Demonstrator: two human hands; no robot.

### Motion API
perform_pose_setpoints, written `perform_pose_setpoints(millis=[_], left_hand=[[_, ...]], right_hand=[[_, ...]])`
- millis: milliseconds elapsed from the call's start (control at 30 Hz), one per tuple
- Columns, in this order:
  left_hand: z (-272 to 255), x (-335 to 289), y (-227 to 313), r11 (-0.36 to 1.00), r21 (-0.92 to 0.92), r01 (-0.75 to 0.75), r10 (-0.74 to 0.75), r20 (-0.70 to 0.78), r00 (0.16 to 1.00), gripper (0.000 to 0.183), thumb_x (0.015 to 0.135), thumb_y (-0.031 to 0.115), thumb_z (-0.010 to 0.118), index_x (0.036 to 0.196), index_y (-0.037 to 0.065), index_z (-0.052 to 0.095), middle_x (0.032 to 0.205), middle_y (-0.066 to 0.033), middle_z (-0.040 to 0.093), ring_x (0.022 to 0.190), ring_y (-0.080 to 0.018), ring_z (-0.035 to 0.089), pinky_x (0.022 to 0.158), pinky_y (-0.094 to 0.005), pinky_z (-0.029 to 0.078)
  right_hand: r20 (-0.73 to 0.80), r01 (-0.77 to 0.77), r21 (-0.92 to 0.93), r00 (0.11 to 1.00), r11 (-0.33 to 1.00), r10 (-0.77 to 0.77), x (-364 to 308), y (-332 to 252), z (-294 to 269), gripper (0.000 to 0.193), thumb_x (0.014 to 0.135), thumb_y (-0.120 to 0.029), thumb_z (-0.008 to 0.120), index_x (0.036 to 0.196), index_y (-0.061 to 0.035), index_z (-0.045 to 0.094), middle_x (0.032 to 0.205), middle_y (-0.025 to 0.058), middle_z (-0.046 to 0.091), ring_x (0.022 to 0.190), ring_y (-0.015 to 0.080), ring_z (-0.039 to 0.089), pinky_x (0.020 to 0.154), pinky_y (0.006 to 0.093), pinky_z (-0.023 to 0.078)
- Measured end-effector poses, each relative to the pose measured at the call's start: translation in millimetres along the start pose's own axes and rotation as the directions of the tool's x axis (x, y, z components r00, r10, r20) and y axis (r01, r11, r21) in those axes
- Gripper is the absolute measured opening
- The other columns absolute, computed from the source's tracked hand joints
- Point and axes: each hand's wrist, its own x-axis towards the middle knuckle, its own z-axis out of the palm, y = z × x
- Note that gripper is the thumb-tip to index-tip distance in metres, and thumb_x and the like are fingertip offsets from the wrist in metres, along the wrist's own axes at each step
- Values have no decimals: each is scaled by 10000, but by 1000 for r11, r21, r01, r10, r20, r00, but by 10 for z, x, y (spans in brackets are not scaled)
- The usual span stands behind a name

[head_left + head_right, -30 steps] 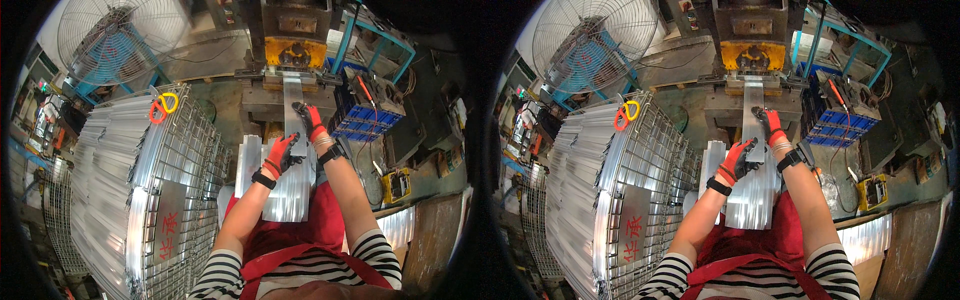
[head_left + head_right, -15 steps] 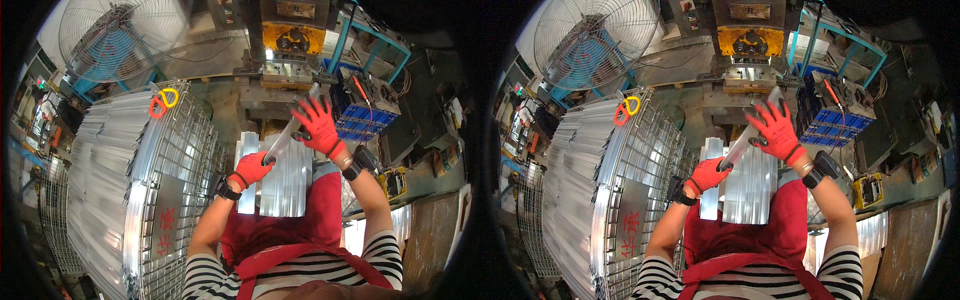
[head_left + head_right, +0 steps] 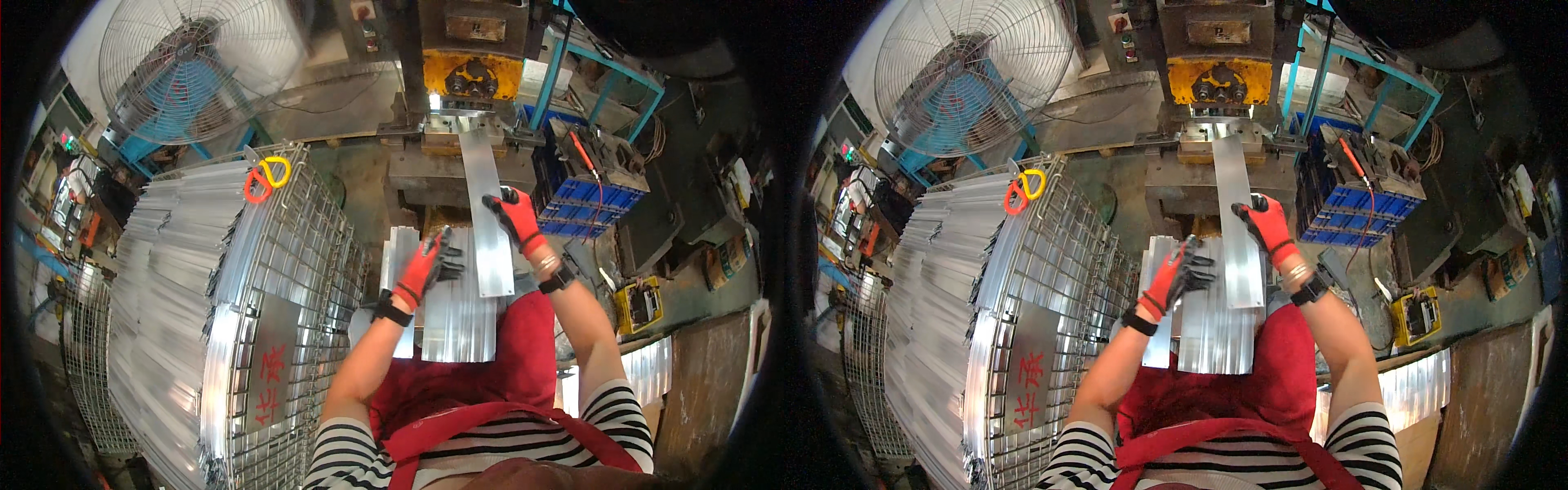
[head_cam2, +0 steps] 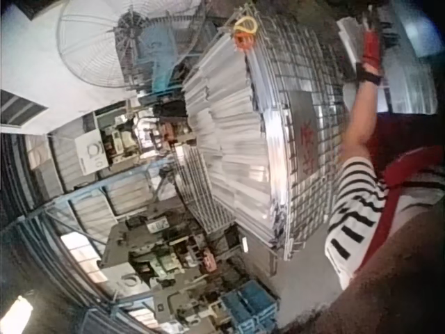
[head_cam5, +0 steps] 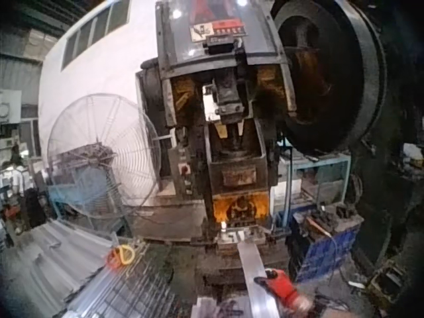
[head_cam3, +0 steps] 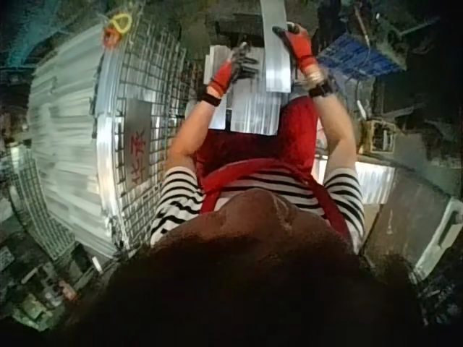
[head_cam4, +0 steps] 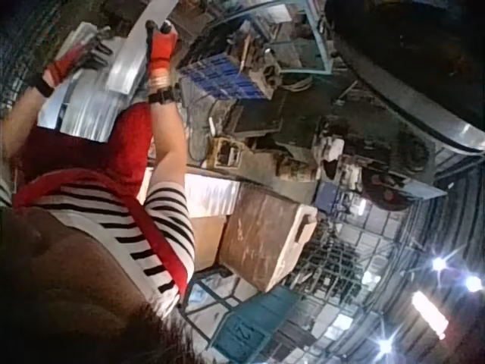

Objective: The recorder picks up metal sheets, trims them using scissors, and processes them in a punch press machine.

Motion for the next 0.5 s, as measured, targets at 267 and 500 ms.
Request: perform_pose_setpoints(millis=[267, 500], left_hand=[[181, 409, -105, 975, -67, 214, -149, 524, 839, 565, 859, 463, 429, 1249, 57, 377, 1141, -119, 517, 1006, -204, 546, 691, -310, 514], [398, 538, 35, 997, 1, 71, -71, -123, 990, 407, 848, 278, 499, 1169, 31, 465, 1139, -75, 494, 1027, -167, 501, 551, -309, 536]], right_hand=[[-53, -105, 198, 992, 975, 117, 562, 346, 251, 248, 714, -188, 643, 560, -73, 487, 554, -78, 417, 518, 37, 359, 452, 246, 304], [111, -242, 497, 970, 833, 216, 694, 523, 271, 95, 762, -116, 596, 790, -38, 643, 744, -11, 610, 663, 81, 553, 621, 222, 442]])
